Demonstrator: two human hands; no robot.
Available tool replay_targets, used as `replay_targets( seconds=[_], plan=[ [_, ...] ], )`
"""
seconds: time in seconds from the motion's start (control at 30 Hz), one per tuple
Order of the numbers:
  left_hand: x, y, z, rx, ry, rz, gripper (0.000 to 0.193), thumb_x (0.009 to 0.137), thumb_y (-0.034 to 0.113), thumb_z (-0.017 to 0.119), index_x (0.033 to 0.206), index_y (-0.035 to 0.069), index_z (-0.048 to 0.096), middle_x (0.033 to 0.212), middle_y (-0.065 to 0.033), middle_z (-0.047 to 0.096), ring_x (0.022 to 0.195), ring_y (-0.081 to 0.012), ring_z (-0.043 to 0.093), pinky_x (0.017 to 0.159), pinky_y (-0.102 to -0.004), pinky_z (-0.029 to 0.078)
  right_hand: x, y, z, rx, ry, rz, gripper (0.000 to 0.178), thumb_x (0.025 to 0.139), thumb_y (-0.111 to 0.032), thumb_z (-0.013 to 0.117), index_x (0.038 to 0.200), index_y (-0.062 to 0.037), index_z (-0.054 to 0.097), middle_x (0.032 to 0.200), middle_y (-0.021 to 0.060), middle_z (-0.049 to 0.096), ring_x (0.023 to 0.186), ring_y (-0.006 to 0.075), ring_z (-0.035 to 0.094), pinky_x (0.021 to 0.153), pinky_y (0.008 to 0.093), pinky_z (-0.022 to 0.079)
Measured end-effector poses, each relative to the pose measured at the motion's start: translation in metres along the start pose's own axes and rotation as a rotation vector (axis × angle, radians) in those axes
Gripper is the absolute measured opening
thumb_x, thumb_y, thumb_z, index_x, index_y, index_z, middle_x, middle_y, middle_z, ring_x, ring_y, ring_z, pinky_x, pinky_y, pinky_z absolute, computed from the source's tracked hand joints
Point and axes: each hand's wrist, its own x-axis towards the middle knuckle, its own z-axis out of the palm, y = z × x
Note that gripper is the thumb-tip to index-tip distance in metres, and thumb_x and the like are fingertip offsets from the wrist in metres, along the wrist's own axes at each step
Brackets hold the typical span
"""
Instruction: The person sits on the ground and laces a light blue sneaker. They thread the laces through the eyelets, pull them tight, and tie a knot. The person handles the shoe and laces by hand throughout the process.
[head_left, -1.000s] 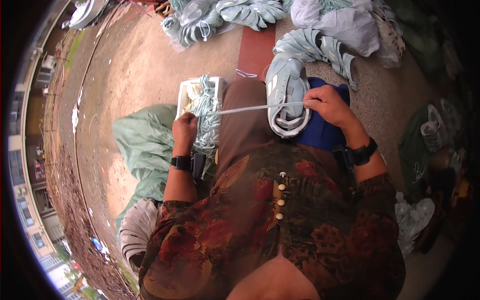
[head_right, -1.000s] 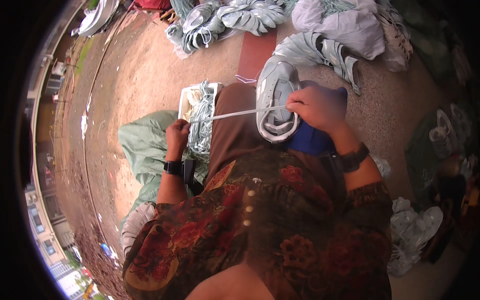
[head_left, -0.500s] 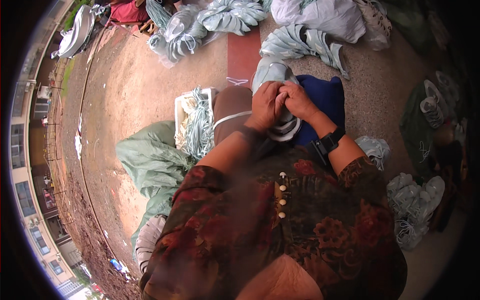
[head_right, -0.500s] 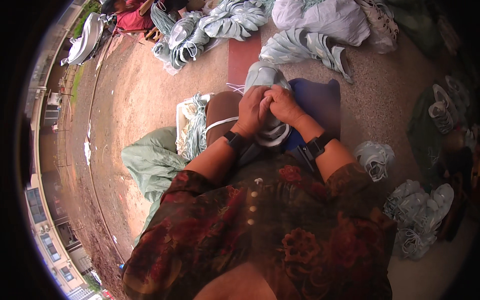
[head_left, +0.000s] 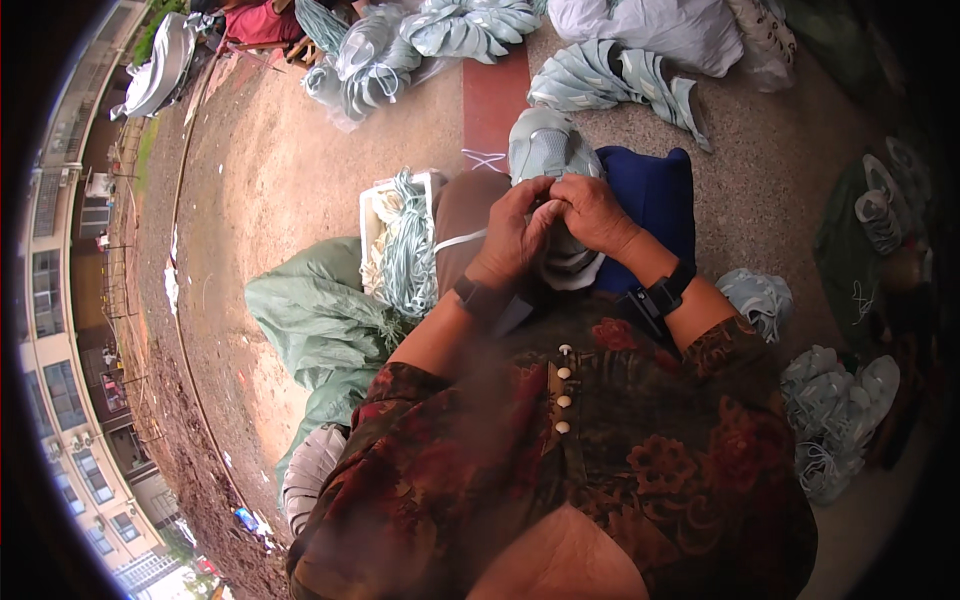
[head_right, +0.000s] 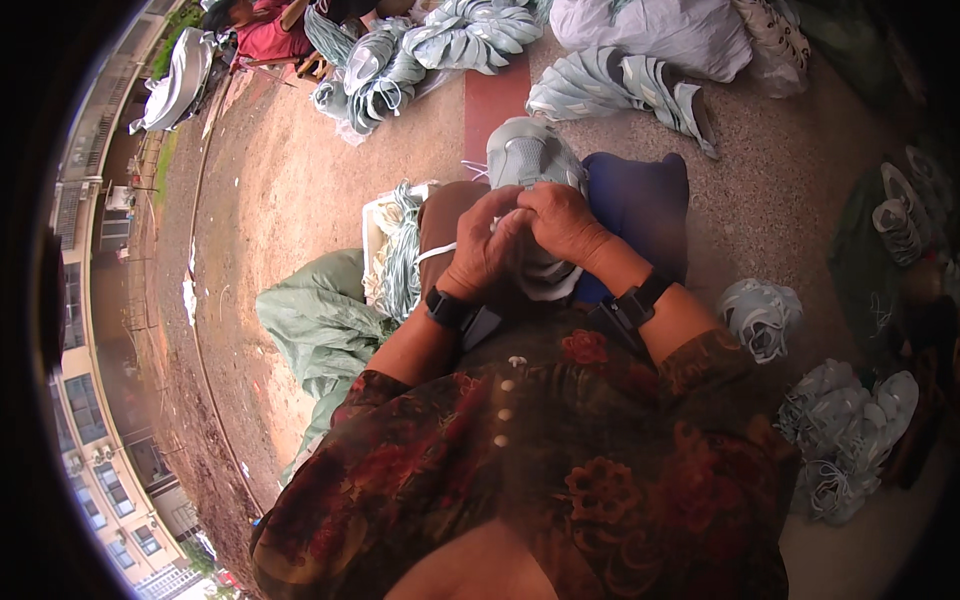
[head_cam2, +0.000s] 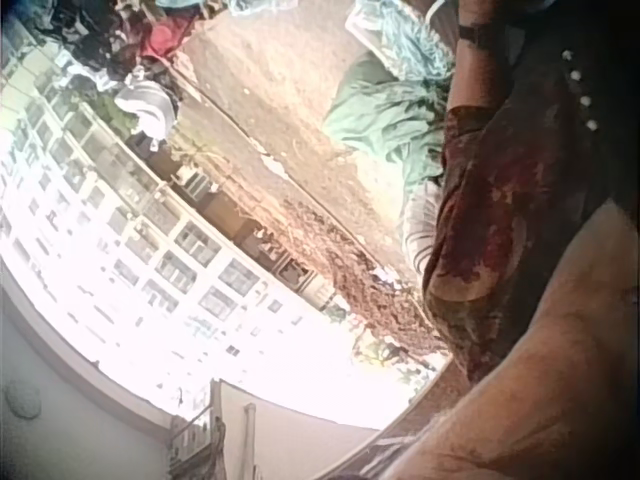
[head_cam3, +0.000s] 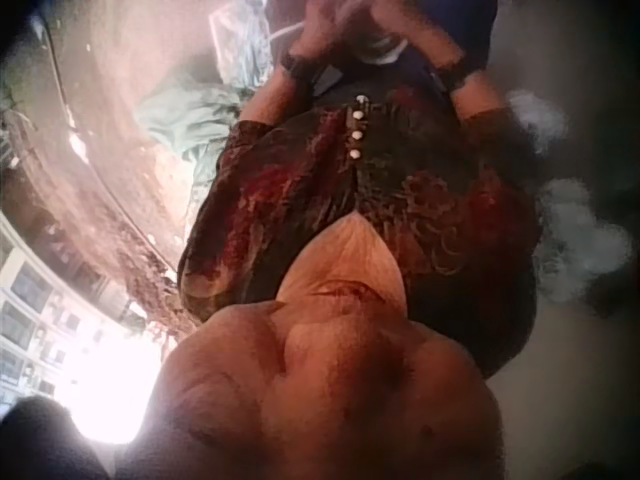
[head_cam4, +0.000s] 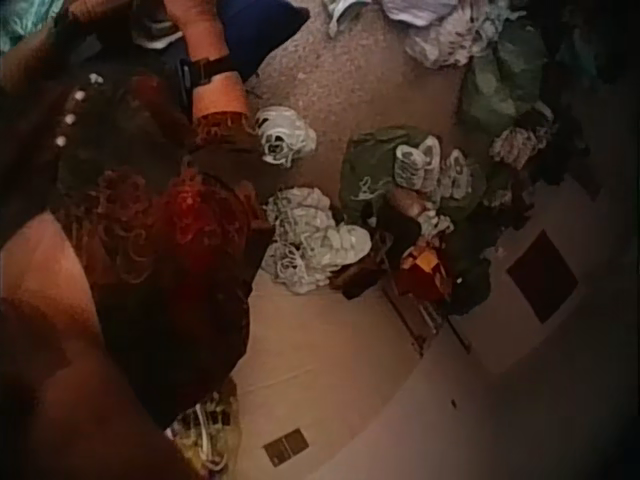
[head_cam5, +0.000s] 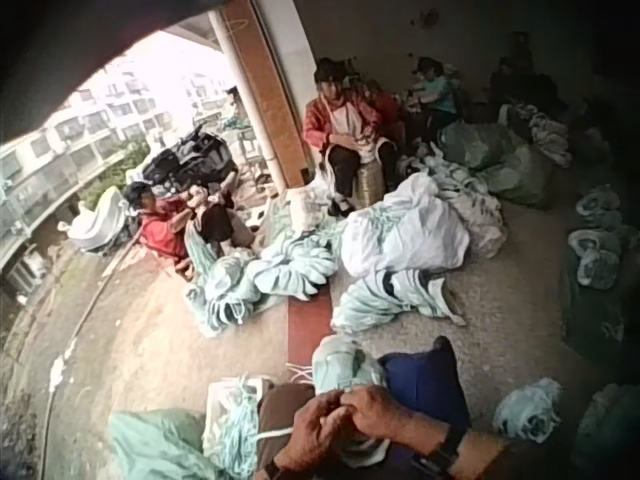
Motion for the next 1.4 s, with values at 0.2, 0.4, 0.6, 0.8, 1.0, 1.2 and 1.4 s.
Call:
replay_targets(
  seconds=[0.2,0.4,0.6,0.8,1.0,1.2,1.4],
  plan=[
    [0.009,0.008,-0.019,-0.183,-0.216,-0.327,0.022,0.081,0.008,0.063,0.101,-0.002,0.061,0.090,-0.0122,0.065,0.079,-0.0148,0.060,0.071,-0.0274,0.048,0.005,0.002,-0.007,0.014,-0.057,-0.092,0.008,0.075,-0.009,0.057,0.071,-0.0026,0.056,0.072,0.0184,0.056,0.074,0.0376,0.056,0.066,0.0439,0.045],
    [0.017,0.000,-0.034,0.067,-0.270,-0.263,0.011,0.076,0.001,0.063,0.087,-0.001,0.065,0.078,-0.0098,0.066,0.071,-0.0126,0.060,0.067,-0.0258,0.048,0.018,0.017,-0.019,0.040,0.036,-0.027,0.013,0.072,-0.007,0.064,0.071,-0.0006,0.053,0.067,0.0150,0.054,0.064,0.0329,0.055,0.057,0.0373,0.043],
    [0.027,-0.007,-0.032,0.170,-0.112,-0.264,0.008,0.074,0.002,0.063,0.081,0.000,0.065,0.075,-0.0117,0.065,0.069,-0.0169,0.063,0.066,-0.0283,0.049,0.039,0.027,-0.019,-0.172,-0.111,0.059,0.019,0.069,-0.012,0.068,0.071,-0.0018,0.052,0.065,0.0160,0.056,0.064,0.0355,0.057,0.058,0.0397,0.044],
    [0.032,-0.022,-0.027,0.250,-0.144,-0.309,0.010,0.075,0.009,0.064,0.081,0.000,0.065,0.074,-0.0120,0.065,0.067,-0.0170,0.063,0.065,-0.0289,0.049,0.044,0.023,-0.011,-0.428,-0.163,-0.070,0.011,0.073,-0.010,0.061,0.074,-0.0024,0.053,0.068,0.0185,0.059,0.070,0.0363,0.061,0.063,0.0434,0.048],
    [0.035,-0.022,-0.025,0.248,-0.143,-0.316,0.012,0.076,0.011,0.064,0.081,0.000,0.065,0.074,-0.0119,0.065,0.067,-0.0160,0.062,0.064,-0.0288,0.048,0.040,0.017,0.000,-0.672,-0.241,-0.084,0.005,0.076,-0.002,0.049,0.079,-0.0022,0.053,0.068,0.0195,0.060,0.068,0.0324,0.063,0.059,0.0403,0.052],
    [0.040,-0.022,-0.024,0.336,-0.165,-0.271,0.012,0.076,0.012,0.063,0.081,0.002,0.066,0.075,-0.0142,0.065,0.067,-0.0224,0.063,0.065,-0.0317,0.049,0.054,0.033,-0.010,-0.475,-0.346,-0.097,0.008,0.074,-0.002,0.052,0.081,-0.0014,0.056,0.077,0.0213,0.061,0.078,0.0373,0.062,0.068,0.0424,0.050],
    [0.054,-0.026,-0.020,0.575,-0.248,-0.158,0.009,0.072,0.010,0.061,0.076,0.003,0.065,0.070,-0.0177,0.061,0.067,-0.0326,0.061,0.063,-0.0363,0.049,0.064,0.051,-0.018,-0.098,-0.296,0.009,0.010,0.075,-0.005,0.057,0.082,-0.0011,0.051,0.078,0.0225,0.058,0.082,0.0394,0.057,0.069,0.0452,0.045]
  ],
)
